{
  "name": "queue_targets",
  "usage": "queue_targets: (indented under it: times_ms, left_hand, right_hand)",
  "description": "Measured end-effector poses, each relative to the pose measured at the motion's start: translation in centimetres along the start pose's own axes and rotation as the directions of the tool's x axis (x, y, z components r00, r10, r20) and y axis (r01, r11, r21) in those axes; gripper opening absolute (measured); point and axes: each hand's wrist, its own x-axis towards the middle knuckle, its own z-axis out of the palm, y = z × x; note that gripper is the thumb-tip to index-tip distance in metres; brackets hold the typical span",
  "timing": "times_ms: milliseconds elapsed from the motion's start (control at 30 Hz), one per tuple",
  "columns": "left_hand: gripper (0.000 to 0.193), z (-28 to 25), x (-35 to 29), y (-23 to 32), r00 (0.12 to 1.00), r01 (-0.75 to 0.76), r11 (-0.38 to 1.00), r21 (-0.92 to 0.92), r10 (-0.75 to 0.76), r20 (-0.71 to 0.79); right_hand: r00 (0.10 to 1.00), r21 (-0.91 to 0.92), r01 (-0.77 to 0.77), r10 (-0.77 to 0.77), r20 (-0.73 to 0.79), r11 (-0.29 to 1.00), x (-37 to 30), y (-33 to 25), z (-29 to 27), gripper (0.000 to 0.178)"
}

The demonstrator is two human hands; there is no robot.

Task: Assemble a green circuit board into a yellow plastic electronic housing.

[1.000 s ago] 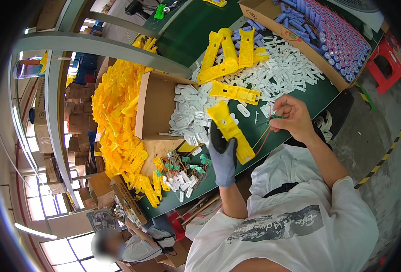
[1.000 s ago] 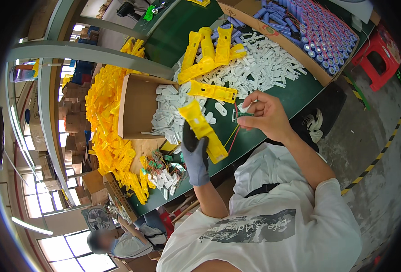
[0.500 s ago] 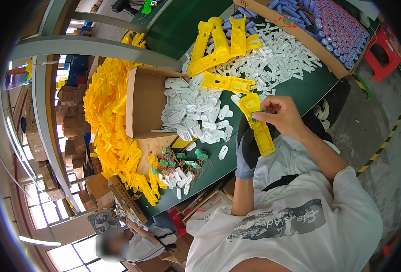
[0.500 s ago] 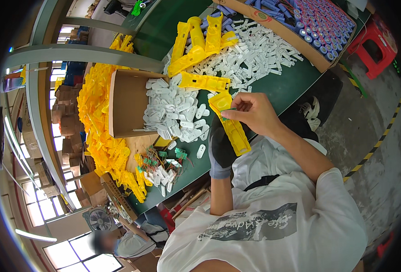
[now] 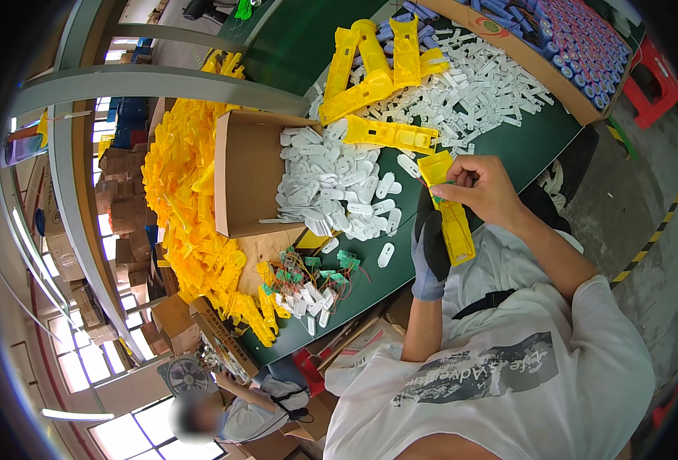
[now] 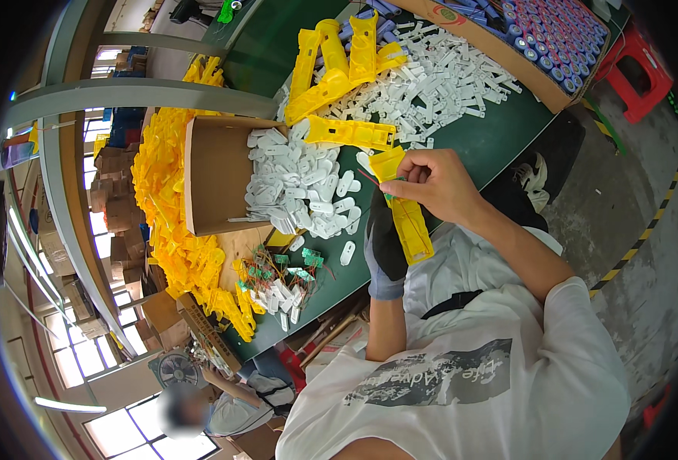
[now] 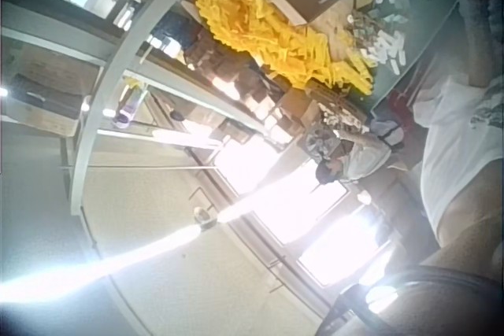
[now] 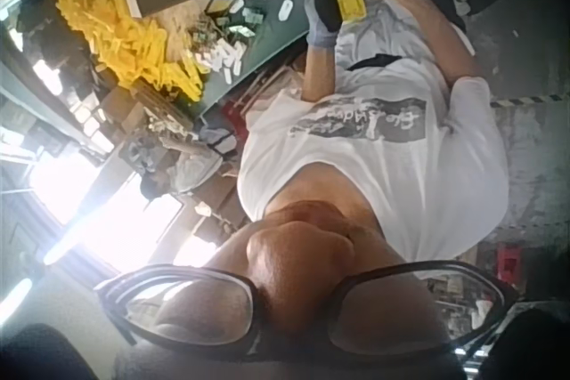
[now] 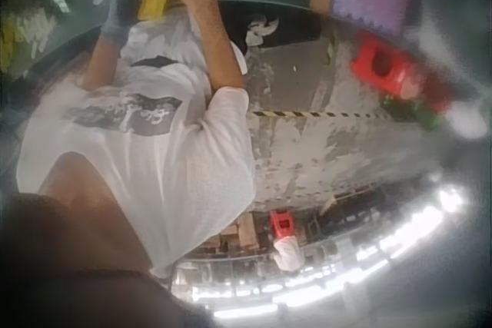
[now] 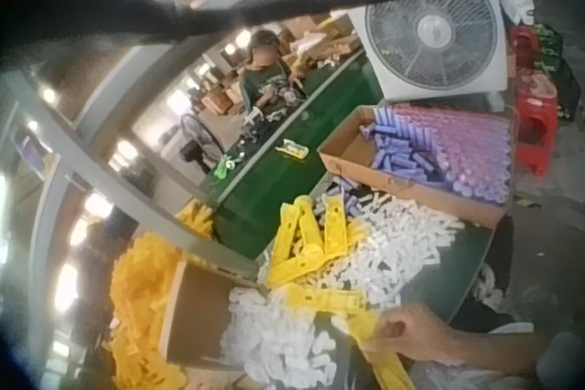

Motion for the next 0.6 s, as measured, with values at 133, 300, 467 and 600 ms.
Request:
queue_targets:
  times_ms: [133,300,467,600]
  left_hand:
    - [0.053,0.12,-0.17,0.00,0.997,-0.011,0.997,0.076,0.016,-0.069]
    - [0.052,-0.05,-0.18,-0.24,0.995,-0.012,0.999,0.032,0.015,-0.097]
    - [0.052,0.12,-0.25,-0.49,0.993,-0.046,0.997,0.058,0.051,-0.103]
    - [0.052,0.31,-0.08,-0.86,0.989,-0.083,0.984,0.159,0.101,-0.111]
  right_hand:
    - [1.000,-0.047,-0.004,0.005,0.013,0.999,0.11,-0.22,-0.16,0.028]
    - [0.999,-0.047,-0.016,0.018,0.037,0.999,0.09,-0.29,-0.27,0.024]
    - [0.998,-0.032,-0.022,0.024,0.053,0.999,0.03,-0.65,-0.25,0.021]
    - [0.999,-0.050,-0.025,0.027,0.042,0.998,-0.02,-0.61,-0.41,0.024]
